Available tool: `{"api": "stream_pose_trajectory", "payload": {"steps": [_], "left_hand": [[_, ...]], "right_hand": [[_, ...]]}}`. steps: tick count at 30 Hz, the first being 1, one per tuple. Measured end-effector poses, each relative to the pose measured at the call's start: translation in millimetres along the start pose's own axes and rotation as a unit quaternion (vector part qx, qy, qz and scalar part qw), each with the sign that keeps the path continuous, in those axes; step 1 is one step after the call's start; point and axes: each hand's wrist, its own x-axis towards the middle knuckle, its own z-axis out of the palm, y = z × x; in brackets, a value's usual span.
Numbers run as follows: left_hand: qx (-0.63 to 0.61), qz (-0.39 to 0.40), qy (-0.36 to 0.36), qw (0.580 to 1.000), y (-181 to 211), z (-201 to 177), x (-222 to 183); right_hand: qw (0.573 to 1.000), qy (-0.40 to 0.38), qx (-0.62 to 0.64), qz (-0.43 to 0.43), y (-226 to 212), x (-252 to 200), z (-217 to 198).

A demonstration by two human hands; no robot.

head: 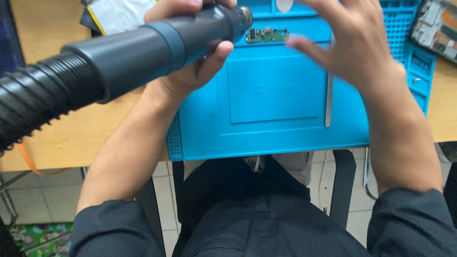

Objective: The person disassembles a smartphone, removes the back cover, and then uses a hot air gun and tweezers to work on a small circuit board placed on a blue mat. The person heats the board and manipulates components with the tweezers.

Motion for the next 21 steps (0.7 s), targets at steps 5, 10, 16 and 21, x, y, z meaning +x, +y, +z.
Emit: {"api": "stream_pose_trajectory", "payload": {"steps": [5, 10, 16, 21], "left_hand": [[0.115, -0.061, -0.075, 0.989, 6.6, -13.2, -7.0], [0.071, -0.041, -0.118, 0.99, -12.3, -1.7, -23.4], [0.021, -0.08, -0.119, 0.989, -9.9, 2.4, -30.2], [0.017, -0.126, -0.145, 0.981, 2.8, 0.3, -16.9]], "right_hand": [[0.99, -0.054, 0.081, -0.105, -120.1, -23.7, -32.8], [0.986, -0.109, 0.028, -0.122, -151.4, -53.4, 2.7], [0.984, -0.135, 0.042, -0.108, -147.5, -45.5, -1.4], [0.984, -0.136, 0.066, -0.09, -149.8, -37.9, -2.2]]}}
